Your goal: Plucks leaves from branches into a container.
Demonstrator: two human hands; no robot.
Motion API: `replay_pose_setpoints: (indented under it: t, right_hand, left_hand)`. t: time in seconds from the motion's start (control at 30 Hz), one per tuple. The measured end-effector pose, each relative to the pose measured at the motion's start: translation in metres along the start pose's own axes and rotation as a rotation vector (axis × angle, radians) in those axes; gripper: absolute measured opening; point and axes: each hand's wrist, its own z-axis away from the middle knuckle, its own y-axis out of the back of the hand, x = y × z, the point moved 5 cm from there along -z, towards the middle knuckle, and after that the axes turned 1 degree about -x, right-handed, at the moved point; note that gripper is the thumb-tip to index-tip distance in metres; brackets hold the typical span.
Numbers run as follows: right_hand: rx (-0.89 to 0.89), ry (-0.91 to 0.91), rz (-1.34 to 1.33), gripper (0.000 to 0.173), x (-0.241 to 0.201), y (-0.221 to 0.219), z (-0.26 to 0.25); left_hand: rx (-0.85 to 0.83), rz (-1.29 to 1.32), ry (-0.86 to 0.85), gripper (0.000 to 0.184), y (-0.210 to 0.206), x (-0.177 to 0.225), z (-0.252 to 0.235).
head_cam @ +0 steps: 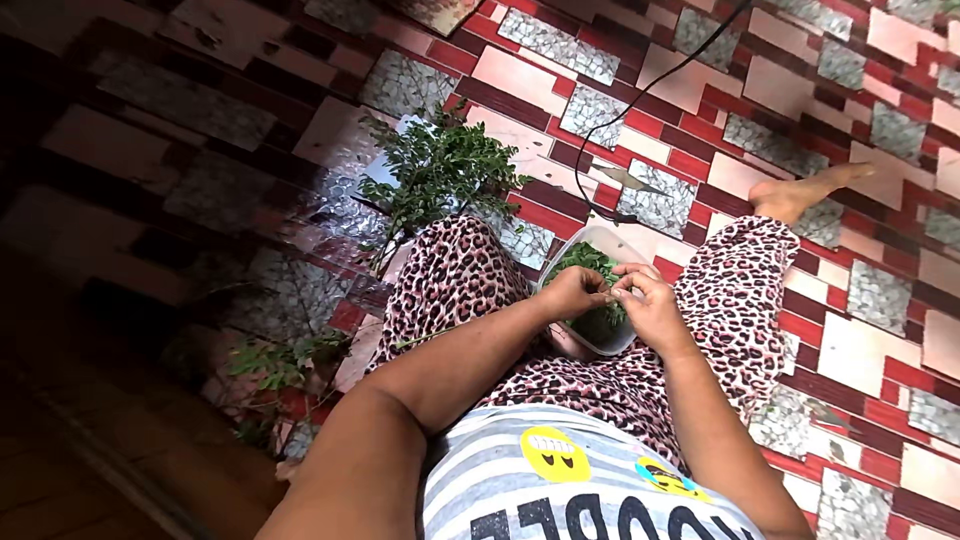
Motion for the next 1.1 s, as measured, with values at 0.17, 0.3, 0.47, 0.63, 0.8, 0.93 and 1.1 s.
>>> replay_pose_setpoints:
  t: [0.17, 0.3, 0.47, 0.63, 0.8, 0.93, 1.1]
  right_hand:
    - [0.168, 0.022, -0.089, 0.016, -0.003, 0.032, 0.002]
    - [0.197, 0.028, -0.052, 0.023, -0.011, 0.041, 0.009]
    - [0.207, 0.186, -0.152, 0.019, -0.017, 0.032, 0.009]
    - [0.042, 0.137, 0.009, 0.021, -0.012, 0.017, 0.005]
    - [-0.066, 0.038, 0.141, 0.015, -0.010, 0.007, 0.003]
    - [0.010, 0.072, 0.090, 0.007, -0.009, 0.004, 0.003]
    - [0.193, 0.114, -0.270, 0.009, -0.008, 0.014, 0.002]
  left_hand:
    - [0.028, 0.118, -0.016, 0.011, 0.003, -0.003, -0.001]
    - [0.065, 0.208, -0.032, 0.006, 0.006, 0.000, 0.000]
    - [0.036, 0.264, -0.032, 0.006, 0.002, 0.002, 0.002]
    - [0.036, 0.194, -0.023, 0.007, 0.003, 0.002, 0.002]
    - [-0.015, 0.028, -0.050, 0.010, 0.000, 0.004, 0.001]
    - [-0.009, -0.004, -0.031, 0.013, -0.001, 0.005, 0.002]
    - [-0.024, 0.044, 0.034, 0.012, -0.001, 0.000, 0.002]
